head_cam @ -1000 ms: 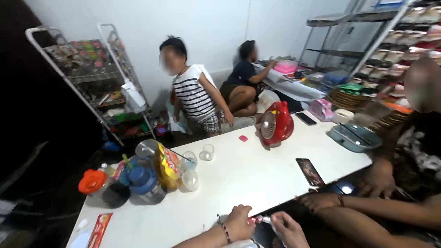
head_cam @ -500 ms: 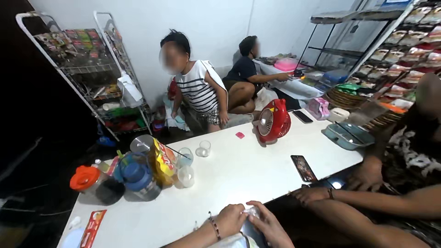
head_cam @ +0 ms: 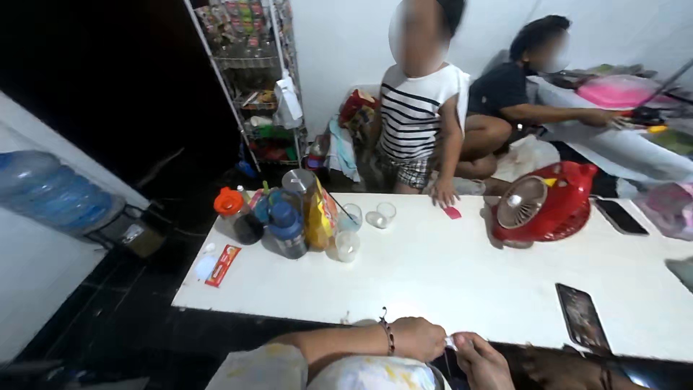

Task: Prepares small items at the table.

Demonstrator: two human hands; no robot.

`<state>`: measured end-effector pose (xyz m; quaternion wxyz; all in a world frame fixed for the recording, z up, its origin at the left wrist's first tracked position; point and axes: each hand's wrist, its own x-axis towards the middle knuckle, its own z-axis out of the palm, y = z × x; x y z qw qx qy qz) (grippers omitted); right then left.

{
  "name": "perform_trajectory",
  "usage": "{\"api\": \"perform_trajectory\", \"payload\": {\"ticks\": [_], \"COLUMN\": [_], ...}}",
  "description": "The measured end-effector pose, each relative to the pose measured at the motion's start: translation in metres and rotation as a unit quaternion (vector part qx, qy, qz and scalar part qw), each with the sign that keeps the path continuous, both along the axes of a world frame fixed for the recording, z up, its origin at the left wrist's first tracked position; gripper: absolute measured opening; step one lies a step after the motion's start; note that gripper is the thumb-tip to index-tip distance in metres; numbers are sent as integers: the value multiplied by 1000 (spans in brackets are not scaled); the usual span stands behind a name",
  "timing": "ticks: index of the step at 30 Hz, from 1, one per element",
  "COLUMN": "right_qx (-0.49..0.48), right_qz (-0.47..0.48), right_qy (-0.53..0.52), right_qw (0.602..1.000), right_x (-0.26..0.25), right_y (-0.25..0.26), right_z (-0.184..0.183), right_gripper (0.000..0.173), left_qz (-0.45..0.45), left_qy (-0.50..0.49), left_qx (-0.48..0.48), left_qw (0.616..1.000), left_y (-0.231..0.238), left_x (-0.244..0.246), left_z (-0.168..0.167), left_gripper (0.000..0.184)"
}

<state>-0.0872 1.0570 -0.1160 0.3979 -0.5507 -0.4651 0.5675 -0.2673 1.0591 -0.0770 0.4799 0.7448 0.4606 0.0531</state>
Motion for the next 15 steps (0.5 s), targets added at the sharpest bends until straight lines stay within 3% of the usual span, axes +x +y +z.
{"api": "perform_trajectory", "payload": {"ticks": [9,15], "right_qx": [-46,-67], "right_qz": [119,235], "right_qy": [15,-4], "right_qw": [992,970], "right_x": [-27,-58], "right_y": [15,22], "right_z": [1,-13], "right_gripper": [25,20], "left_qz": [84,217], "left_qy": [7,-52], "left_qx": [-42,-38], "left_qw": [996,974], "left_y": [-17,-40], "left_x": [-29,-63], "left_z": [2,-29], "left_gripper": [35,36]}}
